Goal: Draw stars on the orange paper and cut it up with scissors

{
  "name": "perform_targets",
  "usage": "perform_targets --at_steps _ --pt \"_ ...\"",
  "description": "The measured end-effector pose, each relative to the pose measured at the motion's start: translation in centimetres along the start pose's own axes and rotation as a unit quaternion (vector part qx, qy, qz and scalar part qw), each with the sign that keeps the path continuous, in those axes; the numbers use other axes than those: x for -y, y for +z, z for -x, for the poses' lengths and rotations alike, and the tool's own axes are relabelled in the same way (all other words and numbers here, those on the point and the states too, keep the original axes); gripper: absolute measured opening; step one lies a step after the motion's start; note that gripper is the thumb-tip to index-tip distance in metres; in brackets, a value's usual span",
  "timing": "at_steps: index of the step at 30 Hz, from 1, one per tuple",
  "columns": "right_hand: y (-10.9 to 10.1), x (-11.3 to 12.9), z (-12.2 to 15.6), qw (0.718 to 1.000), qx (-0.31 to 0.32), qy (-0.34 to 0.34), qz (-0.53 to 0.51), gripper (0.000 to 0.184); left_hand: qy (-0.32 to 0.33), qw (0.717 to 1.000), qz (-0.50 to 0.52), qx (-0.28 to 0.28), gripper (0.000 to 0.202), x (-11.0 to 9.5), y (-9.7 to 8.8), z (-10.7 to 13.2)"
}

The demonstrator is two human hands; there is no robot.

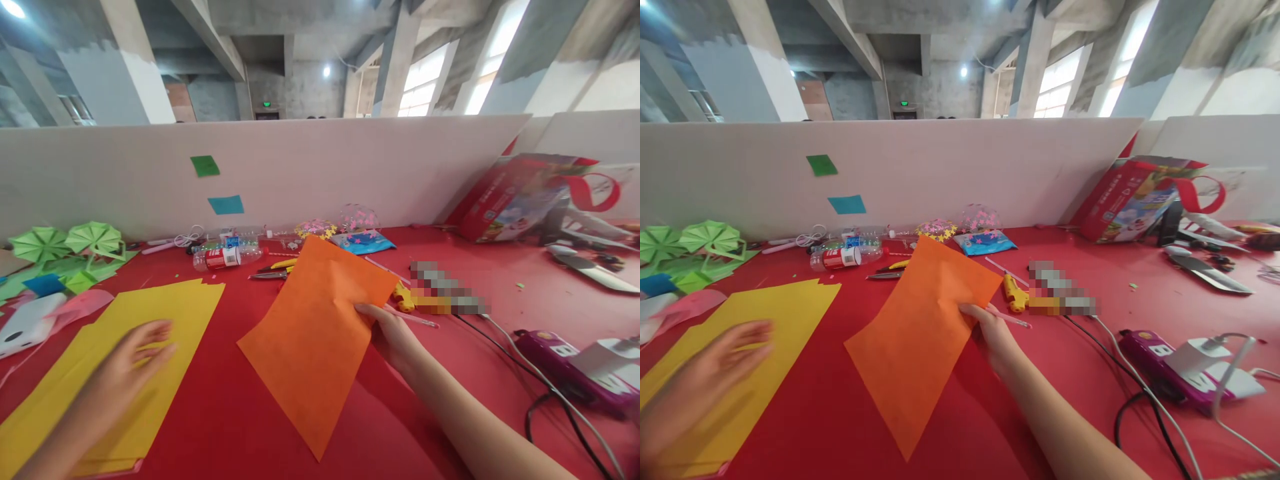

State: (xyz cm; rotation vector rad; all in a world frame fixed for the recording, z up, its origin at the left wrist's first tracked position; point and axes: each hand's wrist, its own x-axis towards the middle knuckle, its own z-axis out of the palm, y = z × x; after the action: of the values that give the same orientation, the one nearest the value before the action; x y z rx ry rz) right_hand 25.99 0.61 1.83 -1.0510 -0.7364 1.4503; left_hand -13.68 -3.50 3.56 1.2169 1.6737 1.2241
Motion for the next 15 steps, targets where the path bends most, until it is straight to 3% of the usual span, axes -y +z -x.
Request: perform_targets --at_steps 1,3,5,7,8,10,11,13,15 --pt "0.1 0.0 0.0 1.000 0.006 0.012 -0.010 0.026 0.035 0.998 -0.041 0.036 0.046 -1.4 2.4 -0.3" --pt "0.0 0.1 0.0 0.999 0.016 0.037 -0.033 0.023 0.056 0.993 -0.030 0.099 0.052 -3.6 6.8 -1.2" --pt "-0.5 0.2 -0.2 0.997 0.023 0.058 -0.043 0.017 0.004 0.988 0.018 0.156 0.053 -5.0 10.4 -2.1" --pt "-1.1 0.4 -0.5 0.998 0.027 0.053 -0.037 0.016 -0.057 0.972 0.044 0.223 0.047 -5.4 12.5 -2.7" --pt "-1.4 0.5 -0.6 0.998 0.027 0.039 -0.029 0.017 -0.076 0.960 0.056 0.262 0.045 -5.4 13.1 -2.8" --pt "-1.6 0.6 -0.8 1.000 0.025 -0.005 0.001 0.021 -0.156 0.908 0.113 0.373 0.042 -4.9 13.5 -2.8" --pt "-1.5 0.6 -0.8 0.999 0.020 -0.030 0.024 0.024 -0.173 0.893 0.134 0.393 0.041 -4.5 13.3 -2.7" --pt "-1.2 0.6 -0.8 0.993 -0.002 -0.080 0.083 0.026 -0.198 0.893 0.151 0.375 0.036 -3.8 12.8 -2.8" --pt "-0.8 0.7 -0.8 0.984 -0.043 -0.125 0.115 0.028 -0.210 0.912 0.156 0.316 0.033 -3.2 12.2 -3.2"
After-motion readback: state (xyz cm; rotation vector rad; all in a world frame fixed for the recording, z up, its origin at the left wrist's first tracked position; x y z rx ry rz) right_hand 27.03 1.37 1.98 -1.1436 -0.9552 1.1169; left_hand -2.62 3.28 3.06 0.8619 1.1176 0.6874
